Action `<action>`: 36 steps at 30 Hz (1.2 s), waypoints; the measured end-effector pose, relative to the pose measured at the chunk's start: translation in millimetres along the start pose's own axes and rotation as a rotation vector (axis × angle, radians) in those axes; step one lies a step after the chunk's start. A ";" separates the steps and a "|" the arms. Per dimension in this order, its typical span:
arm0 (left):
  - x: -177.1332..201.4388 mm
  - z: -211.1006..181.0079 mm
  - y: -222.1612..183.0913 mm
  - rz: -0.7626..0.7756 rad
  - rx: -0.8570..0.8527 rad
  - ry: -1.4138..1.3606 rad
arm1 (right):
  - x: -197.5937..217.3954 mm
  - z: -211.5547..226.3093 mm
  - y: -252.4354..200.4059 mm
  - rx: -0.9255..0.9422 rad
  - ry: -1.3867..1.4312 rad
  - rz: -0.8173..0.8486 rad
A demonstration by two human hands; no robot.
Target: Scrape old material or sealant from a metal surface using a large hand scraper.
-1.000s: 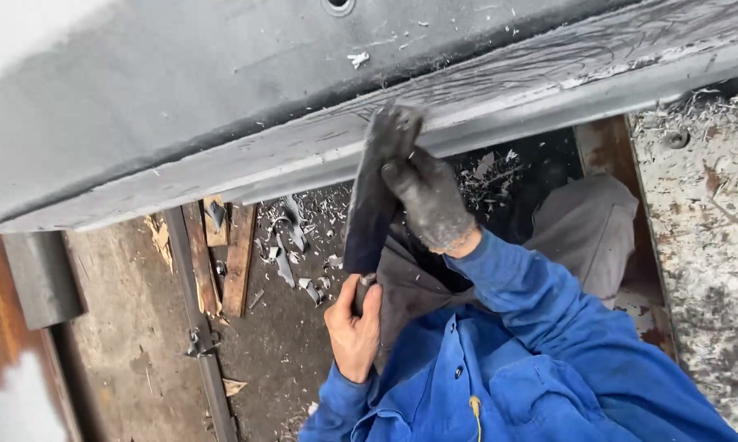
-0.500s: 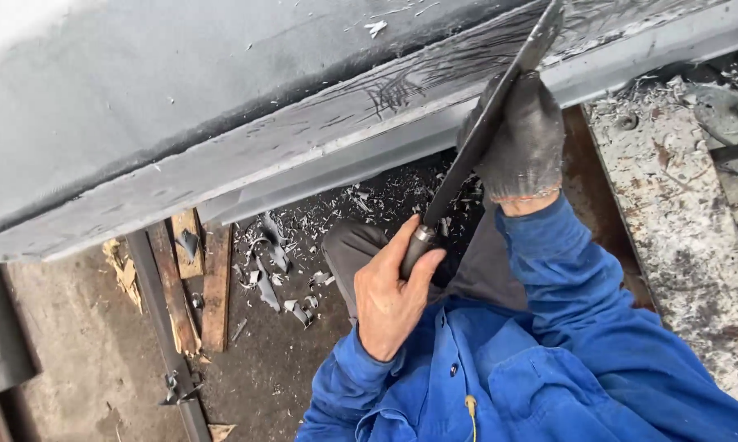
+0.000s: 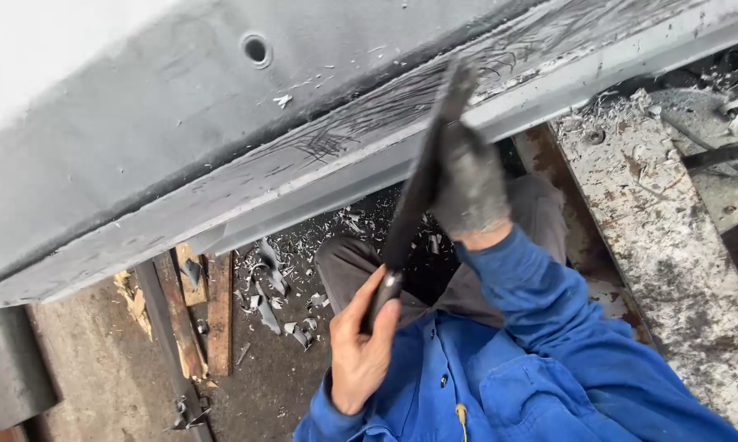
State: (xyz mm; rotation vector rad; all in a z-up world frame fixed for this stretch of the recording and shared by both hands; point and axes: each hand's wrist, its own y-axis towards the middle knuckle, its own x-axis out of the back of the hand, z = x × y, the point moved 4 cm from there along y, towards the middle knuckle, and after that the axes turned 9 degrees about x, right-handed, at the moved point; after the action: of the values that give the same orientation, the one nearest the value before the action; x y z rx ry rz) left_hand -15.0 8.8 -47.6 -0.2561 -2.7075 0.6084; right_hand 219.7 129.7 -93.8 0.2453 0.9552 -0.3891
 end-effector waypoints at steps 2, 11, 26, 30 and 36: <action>7.2 15.9 -3.0 -0.027 0.097 -0.029 | 3.2 -8.5 -6.7 0.019 -0.096 -0.023; -37.9 -41.0 4.0 0.105 -0.192 0.049 | 18.8 23.8 5.6 0.142 -0.658 0.003; -74.7 -65.5 36.4 0.127 -0.083 0.084 | 27.0 71.1 28.7 0.848 -1.372 0.302; -103.1 -79.3 38.9 0.357 -0.068 -0.067 | 68.5 79.1 40.7 0.161 -0.007 0.041; -116.8 -56.7 40.0 0.378 0.093 -0.142 | 65.1 89.9 50.4 0.292 -0.661 -0.012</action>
State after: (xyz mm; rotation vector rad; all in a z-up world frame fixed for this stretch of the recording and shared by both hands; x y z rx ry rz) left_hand 117.9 36.8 -52.3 -0.7371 -2.7738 0.8846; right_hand 341.6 128.0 -96.1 0.3476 0.2478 -0.5749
